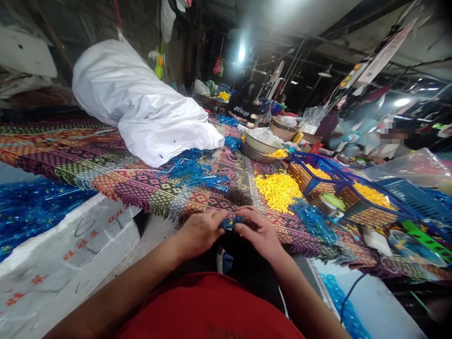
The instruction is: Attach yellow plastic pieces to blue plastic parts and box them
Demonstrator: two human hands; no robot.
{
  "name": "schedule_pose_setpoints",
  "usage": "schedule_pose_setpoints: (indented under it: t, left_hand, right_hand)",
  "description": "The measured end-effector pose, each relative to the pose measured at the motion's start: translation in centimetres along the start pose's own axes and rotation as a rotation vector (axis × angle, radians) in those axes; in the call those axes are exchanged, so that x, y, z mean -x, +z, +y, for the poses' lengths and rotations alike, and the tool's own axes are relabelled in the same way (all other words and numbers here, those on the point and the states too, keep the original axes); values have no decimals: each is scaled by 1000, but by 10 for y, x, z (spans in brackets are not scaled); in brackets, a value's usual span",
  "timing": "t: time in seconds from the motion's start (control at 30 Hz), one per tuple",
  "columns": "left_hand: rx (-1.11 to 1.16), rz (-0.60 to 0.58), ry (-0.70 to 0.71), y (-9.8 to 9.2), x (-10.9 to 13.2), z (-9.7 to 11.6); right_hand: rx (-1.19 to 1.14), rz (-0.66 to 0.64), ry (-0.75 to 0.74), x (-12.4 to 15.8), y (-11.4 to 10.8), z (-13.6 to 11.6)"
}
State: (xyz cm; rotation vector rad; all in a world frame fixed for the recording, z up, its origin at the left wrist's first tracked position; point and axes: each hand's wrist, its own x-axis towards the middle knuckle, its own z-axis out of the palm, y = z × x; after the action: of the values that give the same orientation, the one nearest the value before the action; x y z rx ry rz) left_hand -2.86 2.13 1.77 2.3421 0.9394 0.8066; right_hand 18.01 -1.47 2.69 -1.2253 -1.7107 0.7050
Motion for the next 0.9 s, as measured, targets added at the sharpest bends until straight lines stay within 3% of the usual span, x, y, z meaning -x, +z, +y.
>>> schedule_pose_setpoints:
  t: [0.07, 0.13, 0.2, 0.27, 0.33, 0.43, 0.53, 0.7, 0.8, 0.9]
  left_hand:
    - [165, 93, -86, -8, -1, -4]
    - [499, 152, -185, -11, -2, -4]
    - [808, 212, -235, -6, -2, 3]
    - [922, 284, -204, 2, 0, 13]
    - [850, 301, -145, 7, 2, 22]
    - [561, 248, -25, 8, 4, 27]
    - [313, 151, 86, 7, 3, 27]
    - [107, 70, 127, 17, 4, 29]
    - [-24, 21, 126, 17, 6, 22]
    - [-362, -10, -3, -10, 16, -10]
  right_hand:
    - [-127, 116, 71, 0, -4, 5]
    - [-265, 192, 124, 1, -2, 9]
    - [-368, 189, 157, 5, 7, 13]
    - [-423, 143, 171, 9, 19, 17]
    - [-381, 102, 136, 12, 28, 18]
    - [-129, 68, 0, 12, 27, 9]
    - [103, 48, -184, 8, 16, -14]
    - [288, 42, -426, 3, 14, -46]
    - [277, 19, -424, 2, 28, -37]
    - [200, -9, -352, -1, 39, -14]
